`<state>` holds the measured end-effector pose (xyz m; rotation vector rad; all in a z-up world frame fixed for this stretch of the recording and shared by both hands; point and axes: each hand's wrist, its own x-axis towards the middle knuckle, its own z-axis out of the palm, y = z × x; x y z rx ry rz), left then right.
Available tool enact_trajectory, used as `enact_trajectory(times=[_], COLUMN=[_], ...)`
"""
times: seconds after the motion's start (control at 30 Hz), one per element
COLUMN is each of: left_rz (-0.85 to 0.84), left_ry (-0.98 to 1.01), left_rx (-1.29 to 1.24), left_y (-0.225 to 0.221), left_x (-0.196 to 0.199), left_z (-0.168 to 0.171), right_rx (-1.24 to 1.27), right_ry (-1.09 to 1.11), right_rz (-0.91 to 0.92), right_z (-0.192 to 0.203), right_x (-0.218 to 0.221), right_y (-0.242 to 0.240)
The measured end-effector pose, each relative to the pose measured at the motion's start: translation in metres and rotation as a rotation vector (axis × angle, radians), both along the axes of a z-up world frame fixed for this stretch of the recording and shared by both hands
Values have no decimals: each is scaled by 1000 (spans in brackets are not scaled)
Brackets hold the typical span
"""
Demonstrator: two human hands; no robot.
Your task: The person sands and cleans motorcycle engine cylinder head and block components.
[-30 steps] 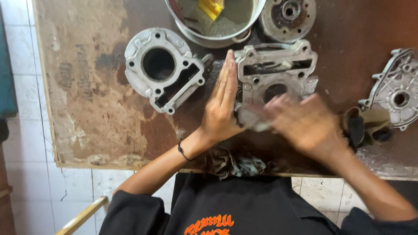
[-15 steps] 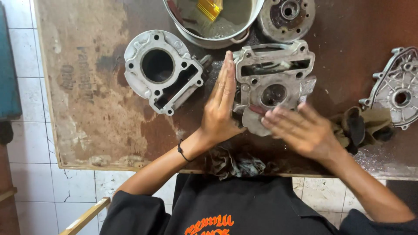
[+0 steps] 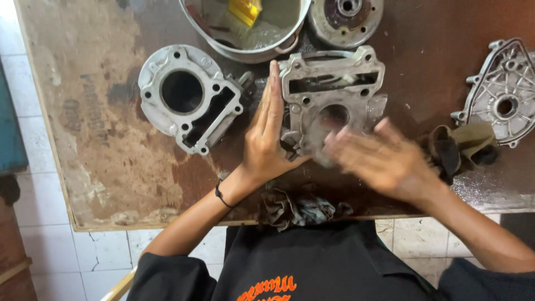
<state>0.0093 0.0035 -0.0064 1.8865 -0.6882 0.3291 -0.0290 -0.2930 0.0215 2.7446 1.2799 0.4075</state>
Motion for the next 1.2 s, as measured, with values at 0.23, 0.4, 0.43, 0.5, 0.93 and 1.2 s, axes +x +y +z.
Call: enact_trajectory(times=[0.23, 0.4, 0.43, 0.5, 0.93, 1.2], left_rz=[22, 0, -3, 14, 139, 286], left_ry=[-19, -2, -1, -22, -9, 89], left_rx=[43, -15, -17, 0, 212, 181], left_y=[1, -3, -2, -2, 2, -13], left_x=[3, 1, 0, 2, -16, -32], left_z=[7, -2, -1, 2, 17, 13], right_rx=[217, -283, -286, -217, 291, 411], right_ry=[-149, -423, -421, -314, 120, 21], right_rz=[-114, 40, 38, -150, 192, 38], right_z=[-2, -36, -20, 14, 45, 17], right_x=[8, -3, 0, 11, 13, 1], right_y=[11, -24, -10, 19, 35, 34])
